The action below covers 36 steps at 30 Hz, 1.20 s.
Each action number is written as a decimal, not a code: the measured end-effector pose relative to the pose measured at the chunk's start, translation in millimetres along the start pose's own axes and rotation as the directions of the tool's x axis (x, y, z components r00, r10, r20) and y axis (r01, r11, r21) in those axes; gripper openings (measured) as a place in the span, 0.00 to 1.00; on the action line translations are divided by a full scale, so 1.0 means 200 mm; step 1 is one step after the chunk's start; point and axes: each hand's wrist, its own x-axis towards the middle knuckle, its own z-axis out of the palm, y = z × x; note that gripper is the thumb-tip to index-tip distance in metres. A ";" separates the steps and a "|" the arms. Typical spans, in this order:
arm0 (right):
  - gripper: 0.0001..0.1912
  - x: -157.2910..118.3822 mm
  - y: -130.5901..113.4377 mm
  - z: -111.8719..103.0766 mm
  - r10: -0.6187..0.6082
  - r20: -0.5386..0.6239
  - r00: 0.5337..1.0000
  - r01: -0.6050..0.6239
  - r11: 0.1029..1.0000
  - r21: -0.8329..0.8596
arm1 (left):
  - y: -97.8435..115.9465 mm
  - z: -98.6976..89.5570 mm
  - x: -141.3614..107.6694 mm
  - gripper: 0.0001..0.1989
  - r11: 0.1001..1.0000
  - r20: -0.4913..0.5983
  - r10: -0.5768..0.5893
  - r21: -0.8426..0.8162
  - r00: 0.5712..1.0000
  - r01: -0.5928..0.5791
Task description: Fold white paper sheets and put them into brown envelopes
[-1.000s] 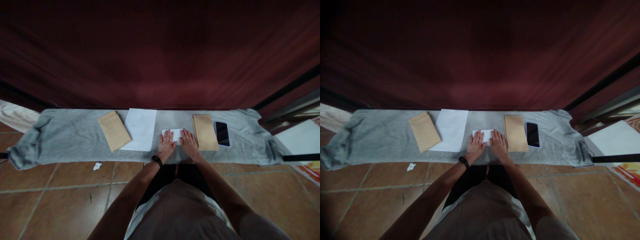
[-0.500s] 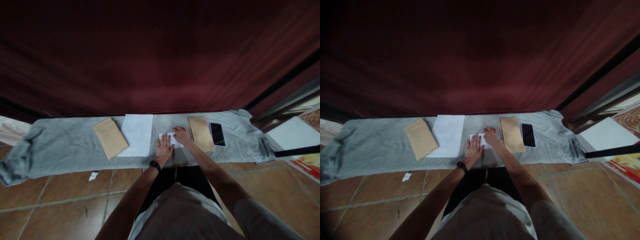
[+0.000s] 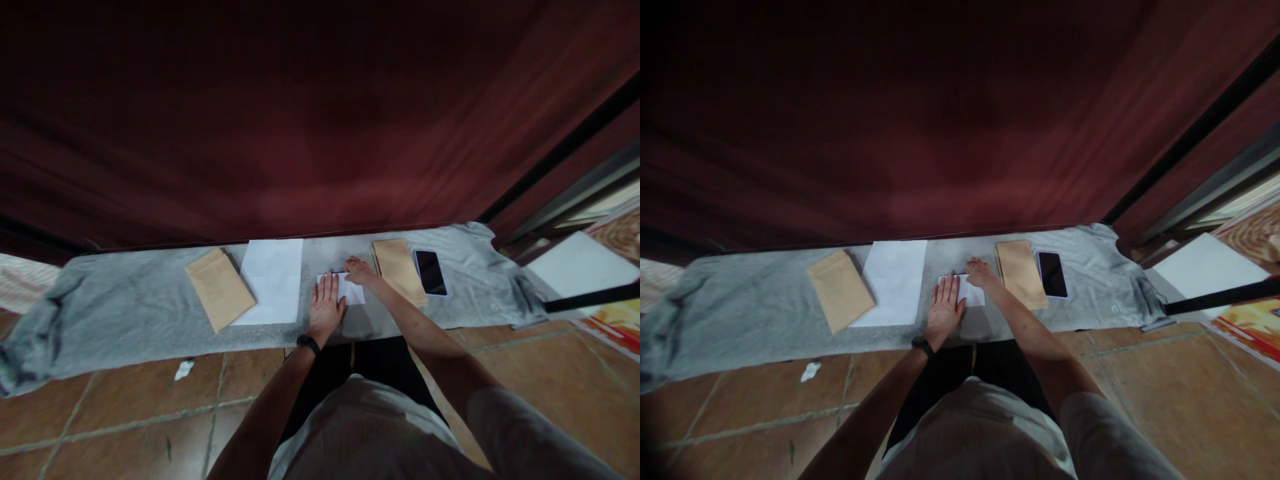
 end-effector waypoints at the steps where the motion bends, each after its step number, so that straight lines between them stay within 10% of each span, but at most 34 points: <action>1: 0.13 -0.01 0.01 0.00 -0.010 -0.004 1.000 0.010 1.000 0.020 | 0.00 0.00 0.00 0.34 1.000 -0.020 0.006 -0.005 1.000 -0.006; 17: 0.15 -0.27 0.04 -0.04 -0.112 -0.420 0.901 0.222 0.949 0.224 | -0.09 -0.05 -0.15 0.34 0.975 -0.419 -0.051 -0.219 0.907 -0.047; 22: 0.17 -0.48 0.04 0.23 -0.207 -0.434 0.877 0.231 0.973 0.004 | 0.03 -0.09 -0.22 0.32 0.977 -0.264 0.151 -0.107 0.953 -0.184; 26: 0.18 -0.58 0.04 0.39 -0.245 -0.382 0.891 0.248 0.968 -0.042 | 0.13 -0.09 -0.22 0.29 0.993 -0.065 0.101 -0.053 0.993 -0.104; 36: 0.16 -0.62 0.03 0.44 -0.175 -0.410 0.895 0.236 0.966 0.104 | 0.15 -0.05 -0.18 0.26 0.999 0.089 -0.037 -0.007 0.995 0.037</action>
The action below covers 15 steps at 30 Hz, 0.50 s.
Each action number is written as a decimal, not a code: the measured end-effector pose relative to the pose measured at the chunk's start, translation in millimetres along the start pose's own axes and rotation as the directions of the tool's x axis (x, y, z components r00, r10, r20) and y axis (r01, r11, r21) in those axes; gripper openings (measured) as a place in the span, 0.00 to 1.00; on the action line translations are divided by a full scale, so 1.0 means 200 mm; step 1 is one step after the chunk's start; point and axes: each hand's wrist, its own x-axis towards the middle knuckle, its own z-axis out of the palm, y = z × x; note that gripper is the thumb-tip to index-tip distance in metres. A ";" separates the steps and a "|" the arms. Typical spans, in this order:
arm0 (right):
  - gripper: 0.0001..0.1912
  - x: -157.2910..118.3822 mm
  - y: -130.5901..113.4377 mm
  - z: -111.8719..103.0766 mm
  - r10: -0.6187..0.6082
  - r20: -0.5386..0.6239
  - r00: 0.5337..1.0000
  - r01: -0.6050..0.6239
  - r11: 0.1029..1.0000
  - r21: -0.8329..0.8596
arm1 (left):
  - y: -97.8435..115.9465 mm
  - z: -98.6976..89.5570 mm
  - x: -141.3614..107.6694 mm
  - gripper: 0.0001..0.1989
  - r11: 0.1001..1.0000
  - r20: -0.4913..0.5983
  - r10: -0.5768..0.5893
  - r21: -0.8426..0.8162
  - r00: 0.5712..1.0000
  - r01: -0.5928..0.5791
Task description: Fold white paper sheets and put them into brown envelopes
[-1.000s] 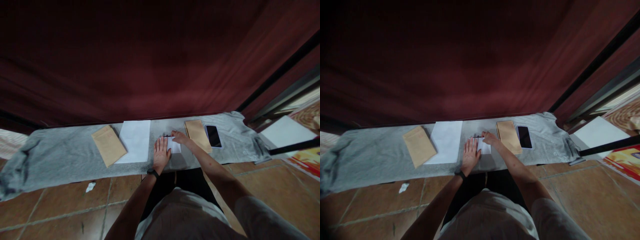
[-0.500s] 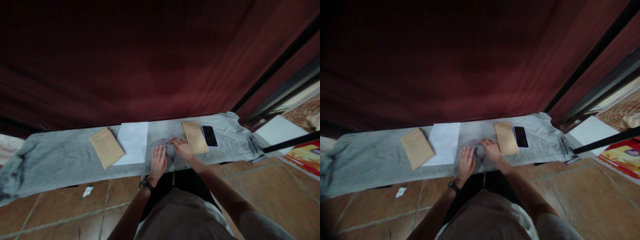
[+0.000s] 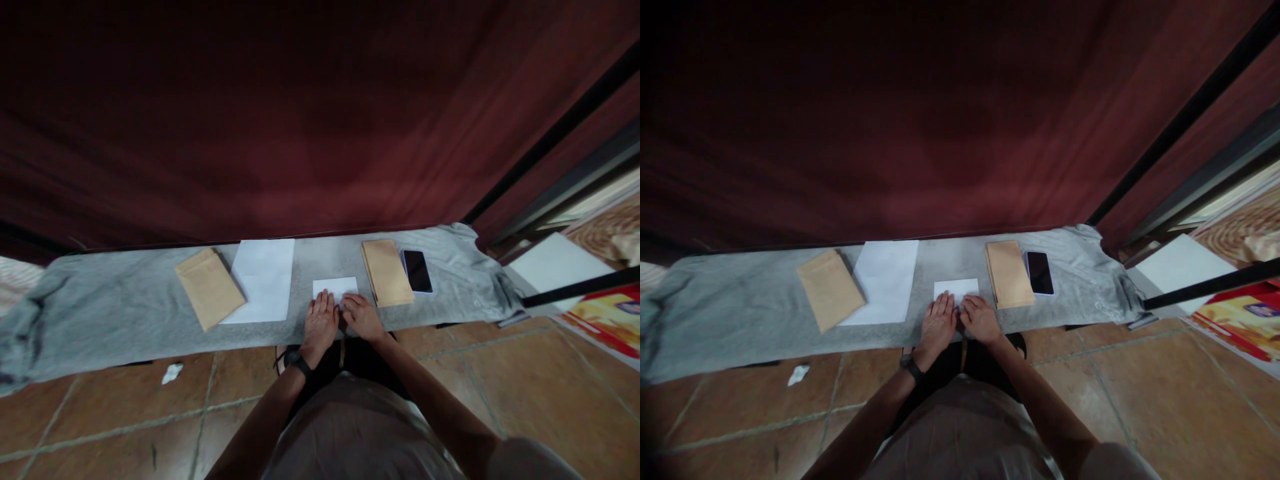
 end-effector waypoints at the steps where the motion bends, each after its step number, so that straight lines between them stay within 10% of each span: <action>1: 0.16 0.01 0.00 0.01 0.023 -0.013 1.000 -0.023 1.000 0.004 | 0.00 -0.01 0.02 0.25 1.000 0.004 -0.012 -0.001 1.000 0.012; 15: 0.26 -0.01 -0.03 0.14 0.106 -0.083 0.991 -0.122 0.969 -0.214 | -0.02 0.07 0.16 0.28 0.998 -0.008 0.054 -0.023 0.999 -0.054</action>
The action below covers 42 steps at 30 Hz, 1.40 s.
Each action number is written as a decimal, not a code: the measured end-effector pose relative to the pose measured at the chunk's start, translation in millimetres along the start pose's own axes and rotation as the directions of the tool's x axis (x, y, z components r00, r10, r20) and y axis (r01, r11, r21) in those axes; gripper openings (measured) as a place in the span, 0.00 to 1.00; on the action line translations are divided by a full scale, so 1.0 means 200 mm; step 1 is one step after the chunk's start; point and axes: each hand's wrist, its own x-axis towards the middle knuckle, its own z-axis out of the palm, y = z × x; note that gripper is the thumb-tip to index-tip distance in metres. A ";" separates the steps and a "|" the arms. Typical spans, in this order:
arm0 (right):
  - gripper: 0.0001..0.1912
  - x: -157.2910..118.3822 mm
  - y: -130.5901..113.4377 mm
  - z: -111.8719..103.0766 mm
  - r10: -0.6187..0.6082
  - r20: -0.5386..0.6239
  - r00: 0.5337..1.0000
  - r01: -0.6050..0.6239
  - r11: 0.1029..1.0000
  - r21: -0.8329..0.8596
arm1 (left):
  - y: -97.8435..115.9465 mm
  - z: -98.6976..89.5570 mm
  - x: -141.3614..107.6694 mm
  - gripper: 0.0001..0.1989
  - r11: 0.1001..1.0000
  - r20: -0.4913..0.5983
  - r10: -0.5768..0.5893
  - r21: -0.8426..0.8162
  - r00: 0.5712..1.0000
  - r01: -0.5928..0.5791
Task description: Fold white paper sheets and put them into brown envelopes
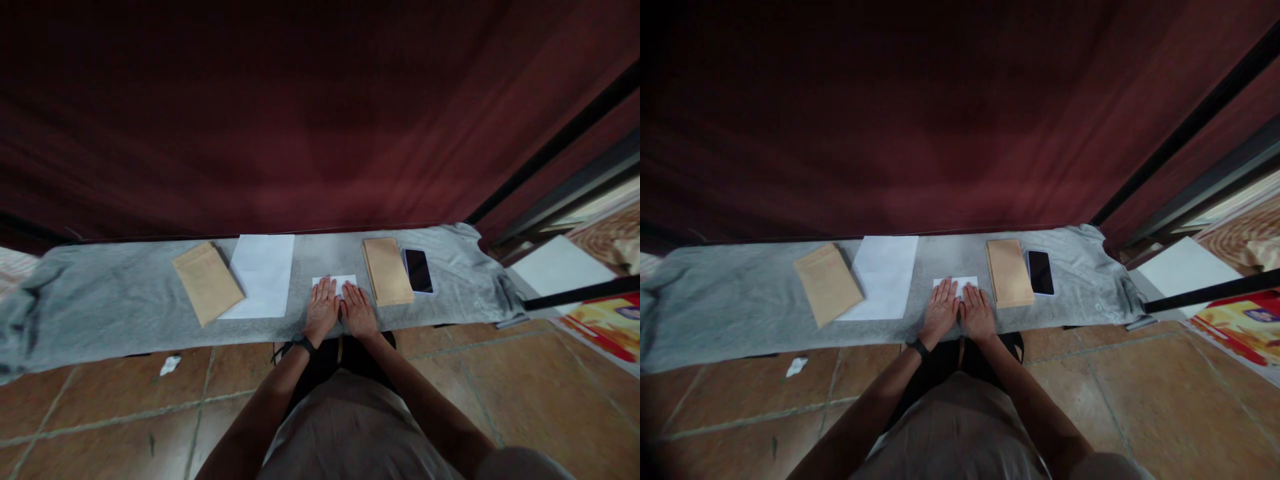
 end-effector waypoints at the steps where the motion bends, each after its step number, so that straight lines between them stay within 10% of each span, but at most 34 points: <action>1: 0.26 0.00 0.00 0.00 0.005 0.003 1.000 -0.005 1.000 0.004 | 0.00 0.00 0.00 0.28 1.000 -0.002 -0.001 0.000 1.000 0.001; 27: 0.31 -0.01 0.04 0.01 0.068 -0.057 0.996 -0.071 0.996 -0.053 | -0.14 0.01 -0.09 0.31 0.992 -0.048 -0.128 -0.007 0.991 0.128; 42: 0.30 0.00 0.04 0.02 0.092 -0.043 0.995 -0.093 0.995 -0.034 | 0.04 0.02 0.00 0.29 0.999 0.010 -0.014 -0.029 1.000 0.014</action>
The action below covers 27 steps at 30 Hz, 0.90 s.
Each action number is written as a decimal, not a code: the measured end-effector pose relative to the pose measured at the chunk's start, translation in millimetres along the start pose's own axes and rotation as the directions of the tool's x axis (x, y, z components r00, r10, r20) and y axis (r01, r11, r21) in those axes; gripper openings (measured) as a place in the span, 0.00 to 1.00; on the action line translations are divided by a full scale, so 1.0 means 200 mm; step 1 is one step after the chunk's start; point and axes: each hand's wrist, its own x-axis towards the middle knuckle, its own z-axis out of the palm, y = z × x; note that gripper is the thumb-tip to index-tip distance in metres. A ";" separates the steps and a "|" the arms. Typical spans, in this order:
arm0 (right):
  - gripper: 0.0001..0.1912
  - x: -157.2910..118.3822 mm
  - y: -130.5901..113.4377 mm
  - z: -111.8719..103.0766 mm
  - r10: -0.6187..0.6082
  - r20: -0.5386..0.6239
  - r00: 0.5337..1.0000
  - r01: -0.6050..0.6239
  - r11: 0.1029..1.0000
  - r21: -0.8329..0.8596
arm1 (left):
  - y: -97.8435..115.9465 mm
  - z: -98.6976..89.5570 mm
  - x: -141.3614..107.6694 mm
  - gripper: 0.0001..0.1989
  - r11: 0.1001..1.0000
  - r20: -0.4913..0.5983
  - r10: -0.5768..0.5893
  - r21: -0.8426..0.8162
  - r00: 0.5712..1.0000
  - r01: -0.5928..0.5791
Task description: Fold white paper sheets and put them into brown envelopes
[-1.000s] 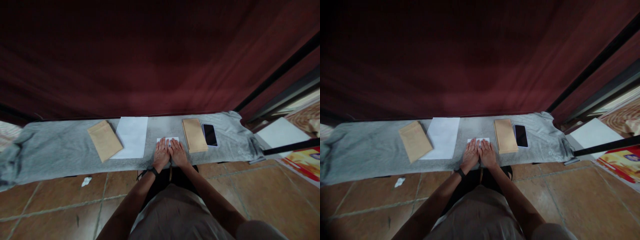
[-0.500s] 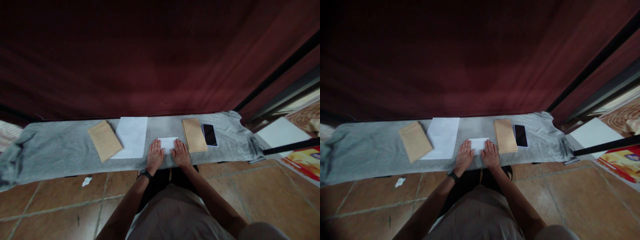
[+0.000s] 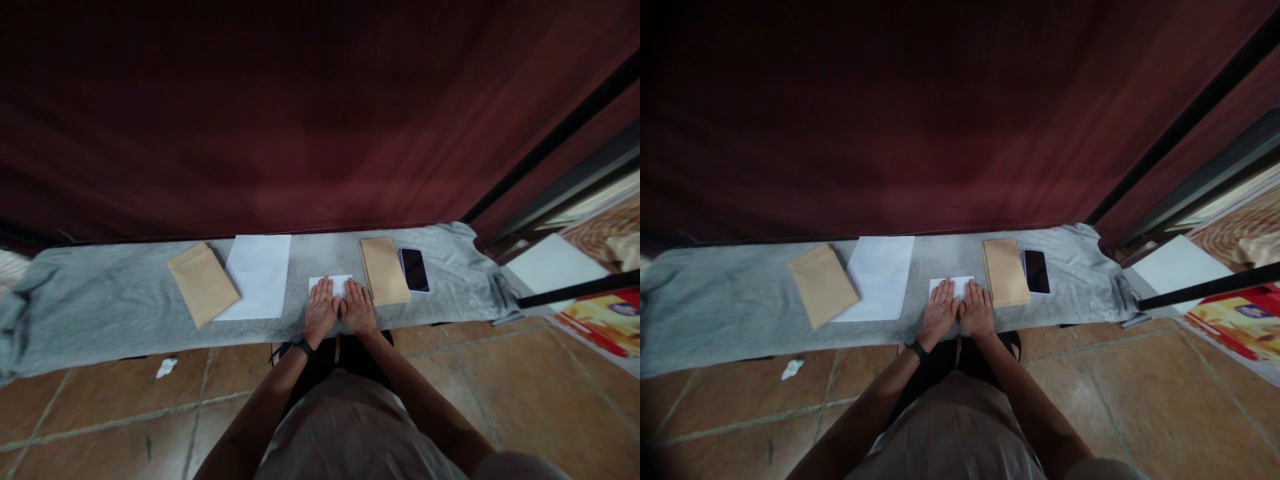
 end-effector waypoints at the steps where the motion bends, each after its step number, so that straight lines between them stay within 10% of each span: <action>1: 0.29 0.00 0.00 0.00 -0.003 -0.006 1.000 0.003 1.000 -0.001 | -0.01 0.00 0.00 0.29 1.000 -0.001 0.006 0.004 1.000 -0.006; 15: 0.26 0.15 -0.03 -0.02 -0.171 0.019 0.985 0.171 0.985 0.000 | -0.05 0.00 -0.01 0.28 0.999 0.007 0.048 0.018 0.999 -0.048; 27: 0.29 0.08 -0.01 0.04 -0.055 -0.113 0.992 0.049 0.997 -0.055 | -0.18 -0.02 -0.01 0.28 0.994 -0.028 -0.089 0.056 0.996 0.091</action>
